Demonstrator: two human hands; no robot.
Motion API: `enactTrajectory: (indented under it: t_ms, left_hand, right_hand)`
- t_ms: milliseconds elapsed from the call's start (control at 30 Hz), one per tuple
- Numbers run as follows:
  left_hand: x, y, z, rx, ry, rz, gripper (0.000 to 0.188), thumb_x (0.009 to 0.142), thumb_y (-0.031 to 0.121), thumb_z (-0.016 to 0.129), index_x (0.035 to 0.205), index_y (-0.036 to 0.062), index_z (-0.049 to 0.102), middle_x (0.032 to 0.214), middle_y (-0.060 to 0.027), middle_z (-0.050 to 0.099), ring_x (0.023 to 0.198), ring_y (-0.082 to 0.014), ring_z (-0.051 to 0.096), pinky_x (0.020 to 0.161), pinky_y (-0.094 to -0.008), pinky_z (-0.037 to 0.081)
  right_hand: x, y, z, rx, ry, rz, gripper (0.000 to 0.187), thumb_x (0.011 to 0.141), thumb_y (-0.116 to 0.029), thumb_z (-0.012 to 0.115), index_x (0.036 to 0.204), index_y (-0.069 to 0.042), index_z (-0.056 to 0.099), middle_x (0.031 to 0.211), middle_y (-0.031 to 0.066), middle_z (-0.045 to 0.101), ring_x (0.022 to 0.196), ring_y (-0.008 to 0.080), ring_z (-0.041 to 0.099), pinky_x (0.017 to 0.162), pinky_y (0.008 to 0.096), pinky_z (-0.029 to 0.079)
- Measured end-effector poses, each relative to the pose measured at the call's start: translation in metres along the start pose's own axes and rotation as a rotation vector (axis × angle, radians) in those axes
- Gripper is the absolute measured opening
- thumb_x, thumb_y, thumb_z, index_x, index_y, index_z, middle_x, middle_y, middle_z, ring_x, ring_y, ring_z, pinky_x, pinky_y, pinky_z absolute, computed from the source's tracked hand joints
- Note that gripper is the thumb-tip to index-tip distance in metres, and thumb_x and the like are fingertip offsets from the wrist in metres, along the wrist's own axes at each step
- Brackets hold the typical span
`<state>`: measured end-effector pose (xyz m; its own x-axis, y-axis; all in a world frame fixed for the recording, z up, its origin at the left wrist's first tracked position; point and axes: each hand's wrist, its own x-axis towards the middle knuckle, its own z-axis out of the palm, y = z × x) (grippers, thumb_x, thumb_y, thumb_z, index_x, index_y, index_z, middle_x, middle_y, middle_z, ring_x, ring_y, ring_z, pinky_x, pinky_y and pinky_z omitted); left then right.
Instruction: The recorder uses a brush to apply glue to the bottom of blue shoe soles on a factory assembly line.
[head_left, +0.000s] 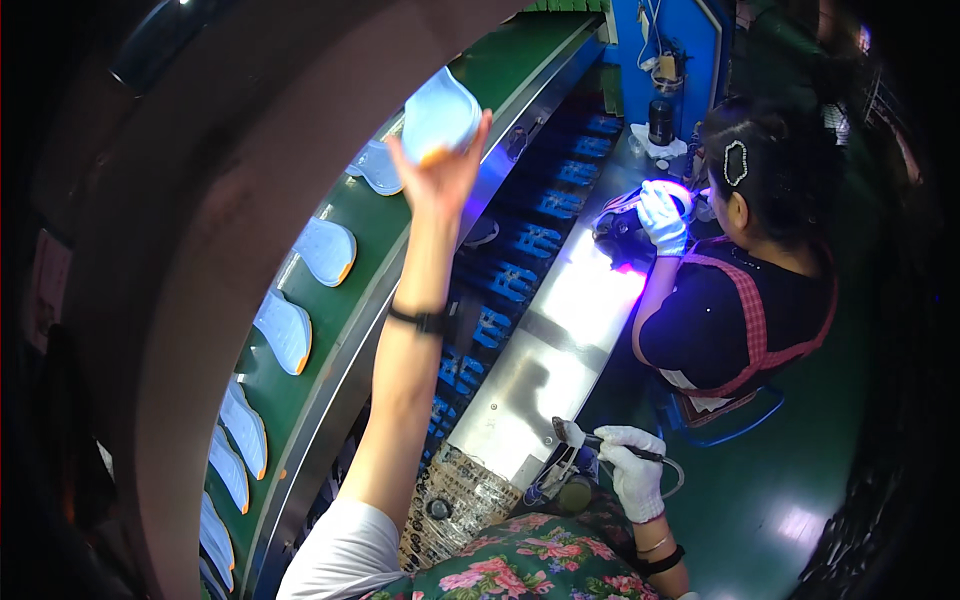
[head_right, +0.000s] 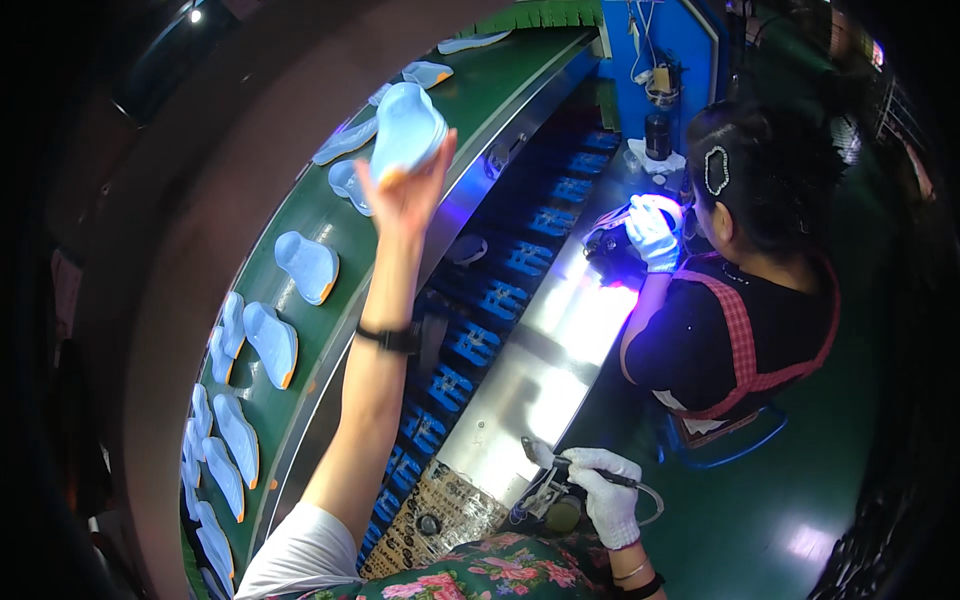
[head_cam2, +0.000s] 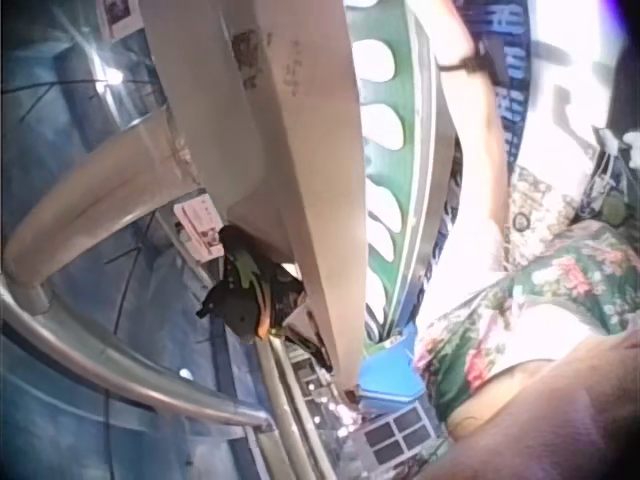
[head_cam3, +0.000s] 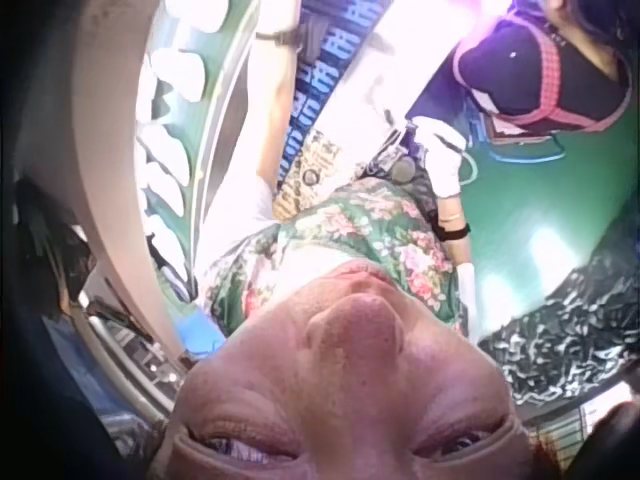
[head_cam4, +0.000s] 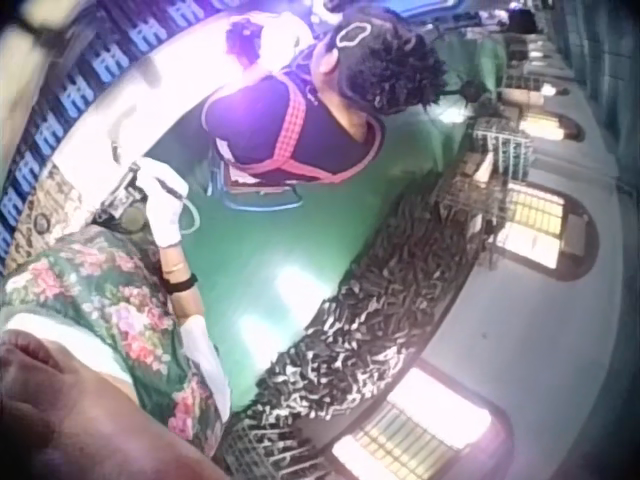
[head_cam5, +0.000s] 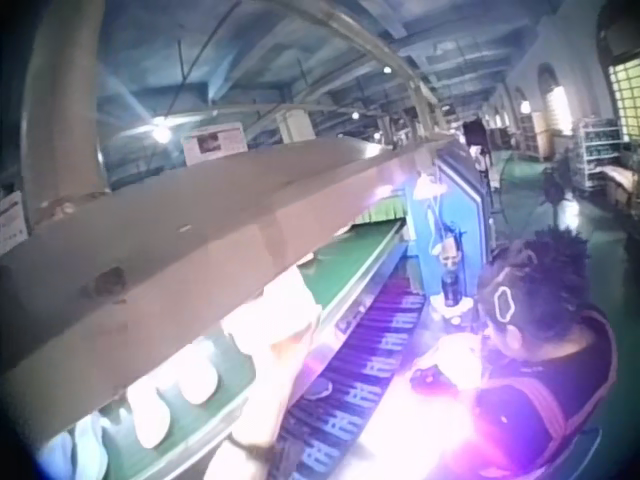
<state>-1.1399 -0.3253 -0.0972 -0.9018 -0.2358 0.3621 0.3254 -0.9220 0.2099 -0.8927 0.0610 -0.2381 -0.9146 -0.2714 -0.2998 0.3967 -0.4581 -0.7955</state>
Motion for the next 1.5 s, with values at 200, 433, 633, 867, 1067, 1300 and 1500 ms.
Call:
enactTrajectory:
  t_ms: [200, 433, 633, 867, 1067, 1300, 1500]
  left_hand:
    - [0.058, -0.096, -0.002, 0.485, 0.408, -0.388, 0.091, 0.097, 0.057, 0.059, 0.162, 0.0116, 0.015, 0.154, -0.0331, 0.028, 0.125, -0.0569, 0.05, 0.102, -0.0621, 0.05]
    - [0.061, 0.026, 0.02, 2.052, 0.208, -0.167, 0.075, 0.085, 0.055, 0.073, 0.143, 0.0093, 0.058, 0.147, -0.0247, 0.051, 0.133, -0.0391, 0.051, 0.111, -0.0498, 0.041]
    - [0.053, 0.12, -0.005, 2.707, 0.379, -0.486, 0.107, 0.069, 0.083, 0.066, 0.158, 0.0286, 0.04, 0.162, -0.0313, 0.027, 0.152, -0.0513, 0.017, 0.12, -0.0603, 0.024]
    - [0.063, 0.078, -0.011, 2.75, 0.3, -0.655, 0.095, 0.073, 0.071, 0.07, 0.156, 0.0335, 0.042, 0.16, -0.0197, 0.04, 0.153, -0.0518, 0.014, 0.123, -0.0555, 0.022]
    - [0.089, 0.053, -0.023, 2.712, 0.227, -0.611, 0.081, 0.08, 0.063, 0.067, 0.152, 0.0305, 0.049, 0.159, -0.0159, 0.042, 0.151, -0.0535, 0.016, 0.124, -0.0535, 0.02]
    - [0.092, 0.025, -0.021, 2.855, 0.255, -0.519, 0.073, 0.088, 0.067, 0.058, 0.151, 0.0322, 0.05, 0.163, -0.0199, 0.034, 0.151, -0.0524, 0.018, 0.121, -0.0579, 0.023]
    - [0.079, -0.025, -0.003, 3.051, -0.054, 0.051, 0.045, 0.089, 0.052, 0.063, 0.129, 0.0309, 0.07, 0.137, -0.0218, 0.058, 0.127, -0.0402, 0.052, 0.106, -0.0569, 0.04]
  right_hand:
    - [0.025, 0.002, -0.015, -0.152, 0.063, 0.019, 0.016, 0.079, 0.007, 0.07, 0.094, 0.004, 0.077, 0.097, 0.0129, 0.076, 0.085, 0.0171, 0.072, 0.078, 0.0268, 0.058]
    - [0.038, 0.019, -0.016, -0.054, 0.001, 0.069, 0.017, 0.08, 0.007, 0.07, 0.095, 0.004, 0.077, 0.096, 0.0125, 0.076, 0.085, 0.0171, 0.071, 0.079, 0.0273, 0.058]
    - [0.034, 0.039, -0.01, 0.0, -0.132, 0.125, 0.018, 0.08, 0.008, 0.07, 0.096, 0.004, 0.077, 0.097, 0.0135, 0.077, 0.088, 0.0178, 0.072, 0.084, 0.0282, 0.057]
    - [0.028, 0.043, -0.02, 0.0, -0.101, 0.107, 0.016, 0.082, 0.007, 0.071, 0.097, 0.005, 0.077, 0.097, 0.0137, 0.077, 0.087, 0.0169, 0.072, 0.081, 0.0275, 0.058]
    - [0.022, 0.049, -0.024, 0.012, -0.06, 0.08, 0.016, 0.084, 0.006, 0.072, 0.099, 0.005, 0.077, 0.095, 0.0127, 0.077, 0.084, 0.0159, 0.072, 0.079, 0.0267, 0.058]
    - [0.02, 0.069, -0.023, -0.042, -0.123, 0.065, 0.016, 0.083, 0.008, 0.069, 0.097, 0.003, 0.076, 0.1, 0.0154, 0.076, 0.092, 0.0197, 0.073, 0.086, 0.0309, 0.058]
    - [0.016, 0.07, -0.007, -0.02, -0.206, 0.1, 0.013, 0.086, 0.005, 0.07, 0.097, 0.003, 0.076, 0.104, 0.0162, 0.076, 0.096, 0.0209, 0.073, 0.088, 0.0313, 0.059]
